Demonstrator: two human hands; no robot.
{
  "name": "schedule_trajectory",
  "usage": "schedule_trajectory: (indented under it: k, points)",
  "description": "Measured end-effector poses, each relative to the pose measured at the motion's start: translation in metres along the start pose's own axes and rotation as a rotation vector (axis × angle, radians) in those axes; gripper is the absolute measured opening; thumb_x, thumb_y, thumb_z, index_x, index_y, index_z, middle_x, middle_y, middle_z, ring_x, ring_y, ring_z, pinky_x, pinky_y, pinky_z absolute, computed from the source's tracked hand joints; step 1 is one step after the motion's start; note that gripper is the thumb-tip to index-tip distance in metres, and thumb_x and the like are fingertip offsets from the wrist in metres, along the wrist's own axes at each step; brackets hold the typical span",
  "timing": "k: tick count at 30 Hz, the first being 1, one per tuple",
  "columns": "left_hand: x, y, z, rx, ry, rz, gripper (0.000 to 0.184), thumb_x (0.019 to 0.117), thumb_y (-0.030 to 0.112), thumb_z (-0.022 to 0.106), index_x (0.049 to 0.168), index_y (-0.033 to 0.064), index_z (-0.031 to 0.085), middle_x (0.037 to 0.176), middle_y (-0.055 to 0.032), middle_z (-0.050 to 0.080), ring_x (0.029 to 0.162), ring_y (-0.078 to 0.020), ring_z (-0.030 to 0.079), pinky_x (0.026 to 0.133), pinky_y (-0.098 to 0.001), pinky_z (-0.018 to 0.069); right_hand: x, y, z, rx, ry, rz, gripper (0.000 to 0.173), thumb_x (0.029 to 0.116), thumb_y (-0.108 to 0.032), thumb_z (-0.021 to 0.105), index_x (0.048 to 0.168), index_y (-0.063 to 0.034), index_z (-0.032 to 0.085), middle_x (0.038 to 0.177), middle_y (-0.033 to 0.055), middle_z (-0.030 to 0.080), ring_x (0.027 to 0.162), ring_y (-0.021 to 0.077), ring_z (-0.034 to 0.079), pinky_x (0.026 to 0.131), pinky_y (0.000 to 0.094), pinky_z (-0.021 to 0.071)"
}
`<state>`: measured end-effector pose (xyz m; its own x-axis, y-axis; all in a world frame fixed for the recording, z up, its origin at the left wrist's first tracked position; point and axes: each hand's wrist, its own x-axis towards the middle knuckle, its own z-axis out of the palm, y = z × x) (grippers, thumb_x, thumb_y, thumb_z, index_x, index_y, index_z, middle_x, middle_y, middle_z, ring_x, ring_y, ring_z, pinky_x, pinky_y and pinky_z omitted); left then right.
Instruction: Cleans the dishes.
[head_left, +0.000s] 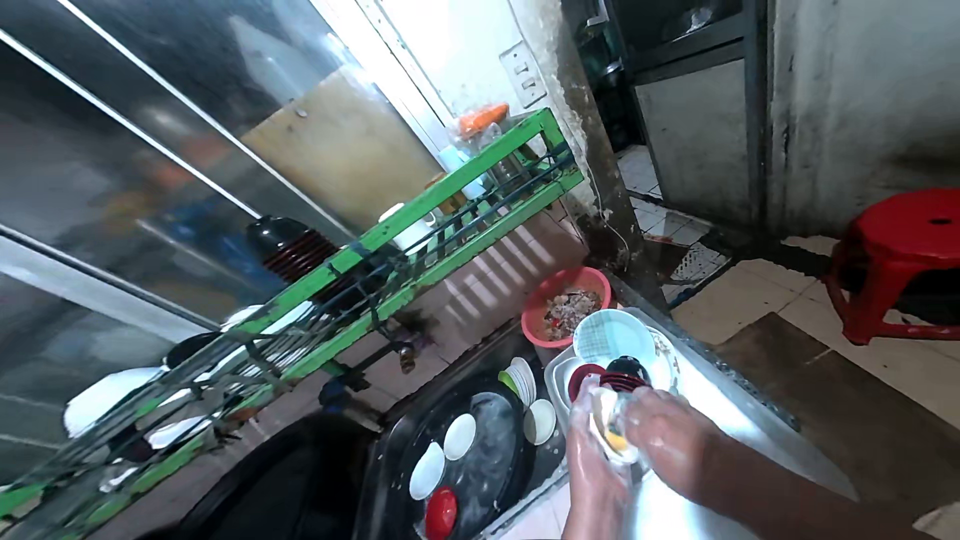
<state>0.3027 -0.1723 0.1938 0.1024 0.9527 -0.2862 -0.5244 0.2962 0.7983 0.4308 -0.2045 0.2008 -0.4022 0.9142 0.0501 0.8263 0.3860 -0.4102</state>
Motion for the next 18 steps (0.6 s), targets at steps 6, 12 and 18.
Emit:
schedule_trajectory:
  k: [6,12,18]
  points:
    - [-0.009,-0.002,0.001,-0.129,-0.017,-0.164,0.034,0.1083,0.031,0.034,0.109,0.0080,0.060,0.088,-0.0099,0.068,0.080,-0.0198,0.070,0.068,-0.0376,0.0603,0.002,-0.003,-0.003,0.037,0.125,-0.097,0.033,0.0968,-0.001,0.054,0.128,0.0000,0.065,0.132,0.0203,0.064,0.131,0.0413,0.055,0.108,0.0567,0.0455]
    - [0.001,-0.005,-0.019,0.429,-0.009,0.335,0.041,0.1023,0.016,0.038,0.130,-0.0067,0.057,0.124,-0.0172,0.064,0.109,-0.0195,0.063,0.093,-0.0363,0.0537,0.015,-0.022,-0.004,0.187,-0.173,0.127,0.029,0.0978,-0.004,0.056,0.124,0.0051,0.065,0.134,0.0256,0.060,0.130,0.0452,0.052,0.106,0.0593,0.0449]
    - [0.032,0.057,-0.088,0.806,0.160,0.650,0.047,0.1064,0.020,0.035,0.141,-0.0091,0.047,0.138,-0.0234,0.056,0.122,-0.0247,0.059,0.103,-0.0420,0.0506,0.008,0.001,-0.003,0.585,0.043,0.233,0.039,0.0968,-0.019,0.065,0.130,0.0020,0.065,0.130,0.0241,0.064,0.127,0.0378,0.059,0.111,0.0532,0.0434]
